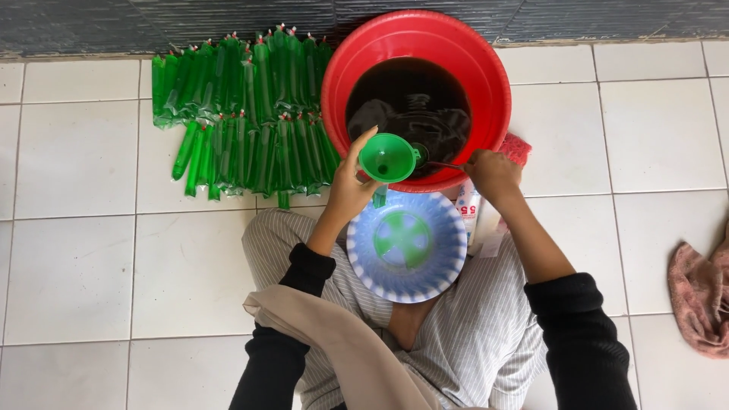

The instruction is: The person fills small clear pouches with a dark liquid from a large red basin using a ladle and a green funnel, then seals each pouch by hand with a white clip.

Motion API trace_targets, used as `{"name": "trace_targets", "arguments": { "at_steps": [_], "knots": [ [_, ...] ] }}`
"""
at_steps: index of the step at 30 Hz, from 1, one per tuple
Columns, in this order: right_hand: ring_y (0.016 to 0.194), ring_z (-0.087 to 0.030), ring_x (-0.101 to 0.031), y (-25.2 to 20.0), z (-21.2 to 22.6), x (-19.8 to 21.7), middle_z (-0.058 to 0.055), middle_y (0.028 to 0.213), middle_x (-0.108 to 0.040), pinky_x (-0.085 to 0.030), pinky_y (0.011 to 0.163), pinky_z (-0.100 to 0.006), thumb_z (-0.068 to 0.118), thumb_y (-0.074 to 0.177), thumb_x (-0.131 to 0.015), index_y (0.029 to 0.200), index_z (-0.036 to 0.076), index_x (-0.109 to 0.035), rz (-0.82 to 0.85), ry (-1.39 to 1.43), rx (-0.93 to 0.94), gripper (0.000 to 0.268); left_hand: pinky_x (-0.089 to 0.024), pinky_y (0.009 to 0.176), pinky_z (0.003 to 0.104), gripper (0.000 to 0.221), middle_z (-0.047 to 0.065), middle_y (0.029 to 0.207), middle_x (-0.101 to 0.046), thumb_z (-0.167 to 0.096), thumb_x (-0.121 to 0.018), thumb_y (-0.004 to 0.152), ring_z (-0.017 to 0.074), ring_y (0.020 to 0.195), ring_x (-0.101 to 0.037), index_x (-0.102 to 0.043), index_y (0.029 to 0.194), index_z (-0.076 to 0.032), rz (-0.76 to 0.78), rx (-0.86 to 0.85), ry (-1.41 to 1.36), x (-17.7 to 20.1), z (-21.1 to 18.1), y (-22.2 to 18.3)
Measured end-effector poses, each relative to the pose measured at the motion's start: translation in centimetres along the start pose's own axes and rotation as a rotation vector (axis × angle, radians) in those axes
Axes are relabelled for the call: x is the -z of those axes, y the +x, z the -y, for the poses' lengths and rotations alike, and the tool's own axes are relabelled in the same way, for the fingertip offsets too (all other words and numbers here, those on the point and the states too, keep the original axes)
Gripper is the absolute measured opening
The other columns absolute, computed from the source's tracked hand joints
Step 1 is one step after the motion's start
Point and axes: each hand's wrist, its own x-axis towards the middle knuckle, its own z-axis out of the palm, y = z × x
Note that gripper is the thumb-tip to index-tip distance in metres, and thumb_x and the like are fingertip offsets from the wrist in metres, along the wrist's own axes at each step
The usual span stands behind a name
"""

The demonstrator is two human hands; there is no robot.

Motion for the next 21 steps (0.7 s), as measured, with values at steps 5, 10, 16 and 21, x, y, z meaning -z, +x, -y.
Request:
{"name": "trace_targets", "arguments": {
  "at_steps": [5, 10, 16, 21],
  "knots": [
    [0.099, -0.04, -0.074, -3.2, 1.3, 7.2, -0.017, 0.096, -0.077, -0.054, 0.085, -0.054, 0.041, 0.1, -0.064, 0.116, 0.021, -0.077, 0.067, -0.002, -0.021, 0.03, -0.051, 0.104, 0.05, 0.084, 0.017, 0.13, -0.066, -0.011, -0.081, 0.087, 0.0354, 0.125, -0.06, -0.036, 0.156, -0.024, -0.068, 0.119, 0.023, -0.4, -0.9, -1.1],
    [0.097, -0.042, -0.074, -6.9, 1.1, 13.6, -0.016, 0.092, -0.078, -0.053, 0.088, -0.054, 0.045, 0.102, -0.063, 0.116, 0.019, -0.076, -0.024, 0.011, 0.003, 0.033, -0.052, 0.102, 0.051, 0.082, 0.017, 0.127, -0.068, -0.015, -0.079, 0.088, 0.0375, 0.123, -0.062, -0.034, 0.156, -0.027, -0.093, 0.133, 0.057, -0.9, -2.6, -1.4],
    [0.098, -0.037, -0.075, -12.6, 3.1, 21.1, -0.013, 0.098, -0.08, -0.054, 0.087, -0.051, 0.043, 0.104, -0.061, 0.118, 0.018, -0.077, -0.093, -0.056, -0.021, 0.032, -0.054, 0.096, 0.051, 0.087, 0.022, 0.113, -0.073, -0.009, -0.079, 0.086, 0.0414, 0.113, -0.066, -0.033, 0.157, -0.03, -0.1, 0.153, 0.164, -1.9, 0.7, -1.9],
    [0.099, -0.035, -0.067, -15.6, 4.4, 23.6, -0.011, 0.092, -0.077, -0.05, 0.08, -0.049, 0.056, 0.104, -0.05, 0.113, 0.03, -0.072, -0.068, -0.117, -0.075, 0.035, -0.054, 0.059, 0.029, 0.092, 0.006, 0.074, -0.072, -0.007, -0.083, 0.08, 0.0167, 0.068, -0.07, -0.034, 0.154, -0.031, -0.079, 0.065, 0.279, -2.8, -0.9, -1.0]
  ]
}}
